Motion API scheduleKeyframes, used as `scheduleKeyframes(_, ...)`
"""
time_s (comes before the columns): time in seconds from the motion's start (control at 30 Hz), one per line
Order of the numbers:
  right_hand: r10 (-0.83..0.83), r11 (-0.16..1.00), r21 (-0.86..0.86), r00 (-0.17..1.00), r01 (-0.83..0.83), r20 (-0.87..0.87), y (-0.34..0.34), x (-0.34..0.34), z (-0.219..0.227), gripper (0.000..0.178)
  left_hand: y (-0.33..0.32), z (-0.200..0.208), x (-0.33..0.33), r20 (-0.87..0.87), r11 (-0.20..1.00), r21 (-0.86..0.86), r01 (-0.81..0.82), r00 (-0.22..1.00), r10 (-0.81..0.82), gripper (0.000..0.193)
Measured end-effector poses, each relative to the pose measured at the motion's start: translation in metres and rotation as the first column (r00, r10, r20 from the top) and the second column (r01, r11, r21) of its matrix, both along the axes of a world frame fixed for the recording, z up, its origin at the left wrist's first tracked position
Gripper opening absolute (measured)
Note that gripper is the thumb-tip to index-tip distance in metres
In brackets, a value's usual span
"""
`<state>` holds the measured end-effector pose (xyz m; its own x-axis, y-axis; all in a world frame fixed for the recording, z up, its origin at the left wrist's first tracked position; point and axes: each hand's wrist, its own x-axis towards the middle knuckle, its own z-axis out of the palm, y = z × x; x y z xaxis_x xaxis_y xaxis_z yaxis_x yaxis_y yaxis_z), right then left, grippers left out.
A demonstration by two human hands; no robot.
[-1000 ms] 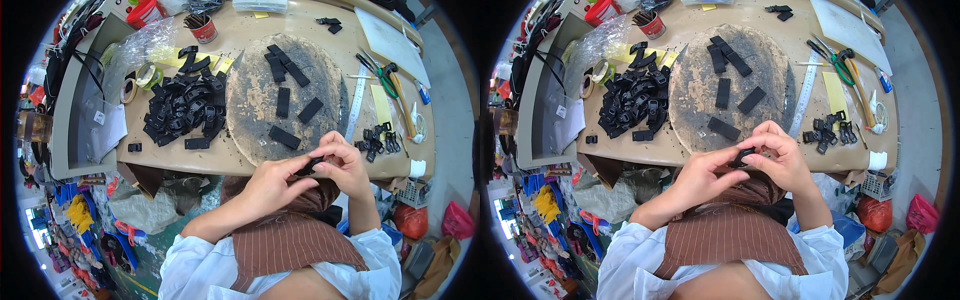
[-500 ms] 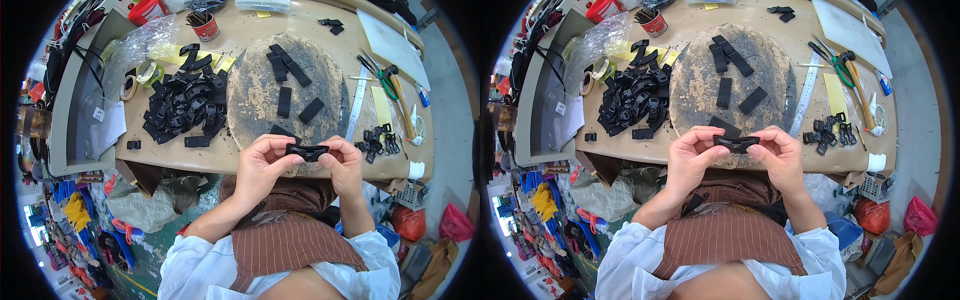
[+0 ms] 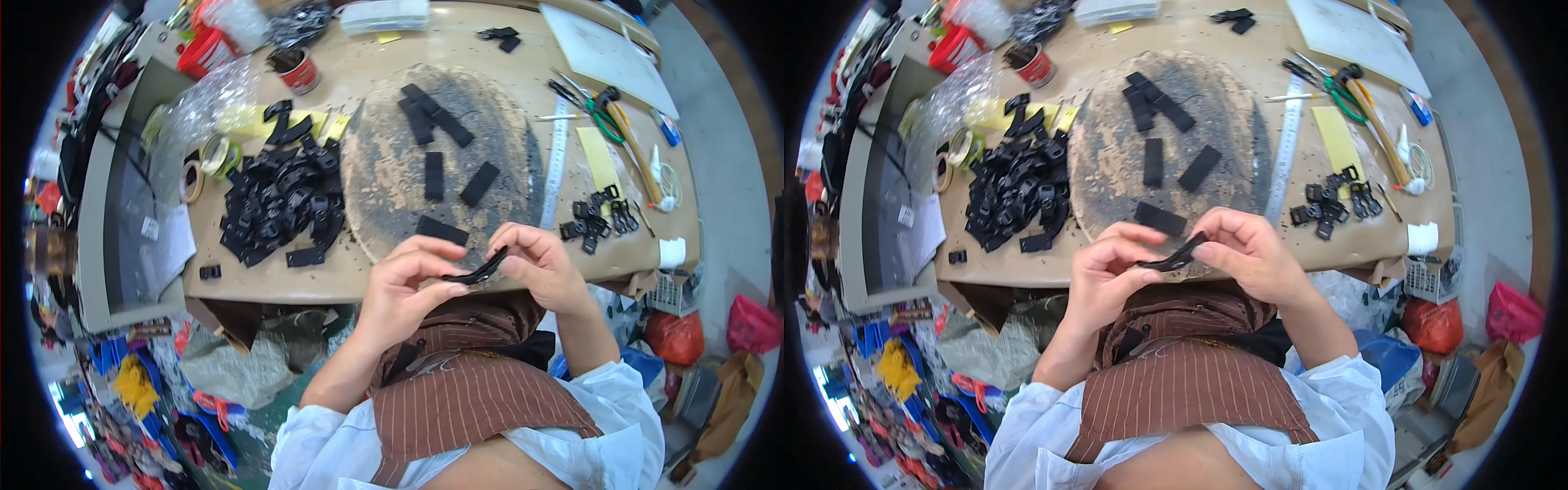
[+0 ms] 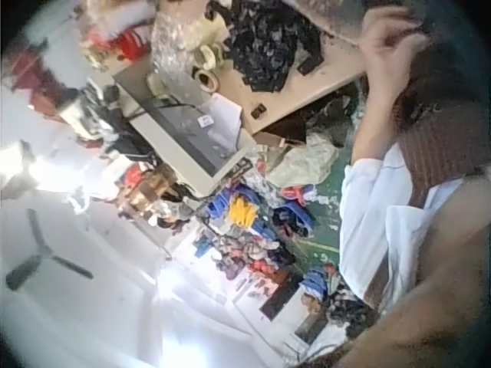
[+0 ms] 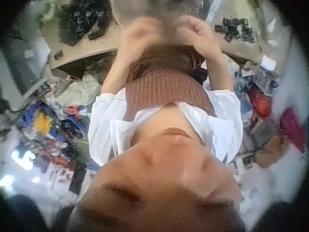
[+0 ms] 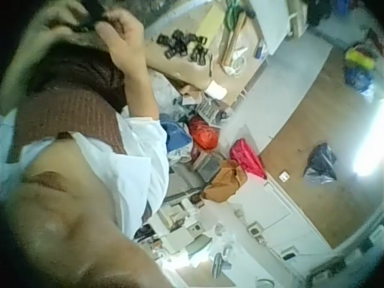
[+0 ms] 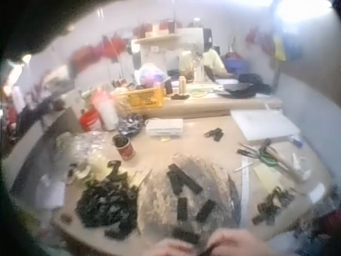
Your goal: The person assembles black plastic buckles by hand, inserting the metal slider into the strap and securing it. They handle the components one at a time, inspecting the fit, and place the finished buckles into a clear plastic bag on the table.
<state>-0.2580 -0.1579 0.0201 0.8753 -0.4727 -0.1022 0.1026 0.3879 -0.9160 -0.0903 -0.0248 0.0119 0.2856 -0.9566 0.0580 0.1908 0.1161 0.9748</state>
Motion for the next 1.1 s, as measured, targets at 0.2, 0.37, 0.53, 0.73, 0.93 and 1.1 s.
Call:
scheduleKeyframes(0.2, -0.115, 0.949, -0.266, 0.971, 0.169, 0.208, 0.01, 0.005, -0.01, 0.01, -0.001, -0.021, 0.001, -0.339, 0.999, -0.003, 0.042, 0.94, -0.04, 0.017)
scheduleKeyframes(0.37, -0.121, 0.915, -0.36, 0.975, 0.182, 0.186, 0.016, 0.004, -0.014, 0.009, 0.001, -0.019, 0.002, -0.75, 0.966, 0.178, 0.19, 0.662, 0.008, 0.018)
scheduleKeyframes(0.53, -0.173, 0.935, -0.317, 0.985, 0.158, -0.02, 0.014, -0.002, -0.019, 0.014, -0.004, -0.013, 0.006, -0.569, 0.995, 0.082, -0.052, 0.818, 0.09, 0.012)
scheduleKeyframes(0.73, -0.894, 0.218, -0.947, 0.437, 0.237, -0.097, -0.098, -0.083, -0.032, 0.025, 0.027, -0.003, 0.128, -0.288, 0.934, 0.057, -0.352, 0.89, 0.353, 0.02)
scheduleKeyframes(0.93, -0.877, 0.273, -0.959, 0.428, 0.072, -0.218, -0.14, -0.109, -0.046, 0.016, 0.016, 0.006, 0.124, 0.815, 0.526, -0.347, -0.777, 0.027, 0.579, 0.038)
scheduleKeyframes(1.1, -0.729, 0.317, -0.855, 0.682, 0.411, 0.057, -0.078, -0.04, -0.006, 0.014, -0.016, 0.001, 0.013, 0.311, 0.976, 0.017, -0.219, 0.928, 0.203, 0.05)
